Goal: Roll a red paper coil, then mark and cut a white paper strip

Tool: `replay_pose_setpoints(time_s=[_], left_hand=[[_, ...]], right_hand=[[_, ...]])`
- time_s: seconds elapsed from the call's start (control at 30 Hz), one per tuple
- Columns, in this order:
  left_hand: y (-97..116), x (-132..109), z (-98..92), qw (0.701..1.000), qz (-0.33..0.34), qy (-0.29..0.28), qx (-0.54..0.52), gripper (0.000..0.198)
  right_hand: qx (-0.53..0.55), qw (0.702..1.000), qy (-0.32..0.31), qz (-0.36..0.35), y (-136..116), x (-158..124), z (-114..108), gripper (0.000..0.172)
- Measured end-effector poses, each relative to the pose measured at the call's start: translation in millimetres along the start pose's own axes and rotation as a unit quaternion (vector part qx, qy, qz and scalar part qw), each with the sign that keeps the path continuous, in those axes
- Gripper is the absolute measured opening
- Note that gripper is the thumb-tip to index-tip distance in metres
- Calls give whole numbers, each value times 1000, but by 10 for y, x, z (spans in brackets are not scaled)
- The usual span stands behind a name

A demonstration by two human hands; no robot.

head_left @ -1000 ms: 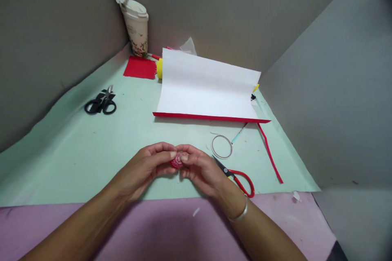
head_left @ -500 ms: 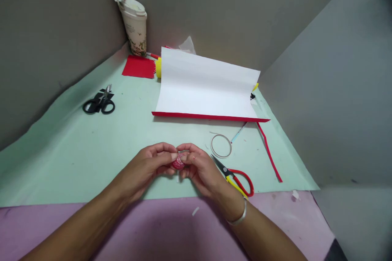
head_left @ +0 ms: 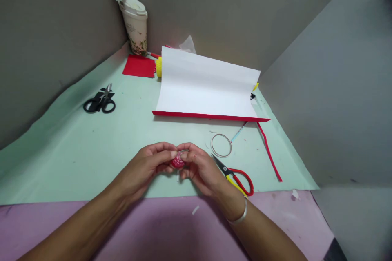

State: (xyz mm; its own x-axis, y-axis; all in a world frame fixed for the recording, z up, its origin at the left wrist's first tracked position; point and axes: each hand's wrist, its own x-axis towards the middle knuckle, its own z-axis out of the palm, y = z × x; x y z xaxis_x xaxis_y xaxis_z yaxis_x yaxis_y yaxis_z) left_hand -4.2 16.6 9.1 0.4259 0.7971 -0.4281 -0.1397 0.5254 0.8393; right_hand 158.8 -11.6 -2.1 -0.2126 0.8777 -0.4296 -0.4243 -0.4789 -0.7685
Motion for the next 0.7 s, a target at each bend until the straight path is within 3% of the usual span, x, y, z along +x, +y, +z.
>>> replay_pose_setpoints(time_s=[0.2, 0.33, 0.47, 0.7], left_hand=[[2, -9, -5, 1000, -2, -19, -13, 16], [5, -18, -17, 999, -17, -20, -29, 36], [-3, -8, -46, 999, -32, -2, -20, 41], [29, -2, -71, 999, -36, 7, -13, 34]], right_hand=[[-9, 1000, 12, -8, -21, 6, -5, 33], [-67, 994, 44, -79, -30, 1, -15, 26], [-248, 946, 82, -194, -59, -26, -39, 16], [-375, 881, 22, -288, -122, -50, -101, 17]])
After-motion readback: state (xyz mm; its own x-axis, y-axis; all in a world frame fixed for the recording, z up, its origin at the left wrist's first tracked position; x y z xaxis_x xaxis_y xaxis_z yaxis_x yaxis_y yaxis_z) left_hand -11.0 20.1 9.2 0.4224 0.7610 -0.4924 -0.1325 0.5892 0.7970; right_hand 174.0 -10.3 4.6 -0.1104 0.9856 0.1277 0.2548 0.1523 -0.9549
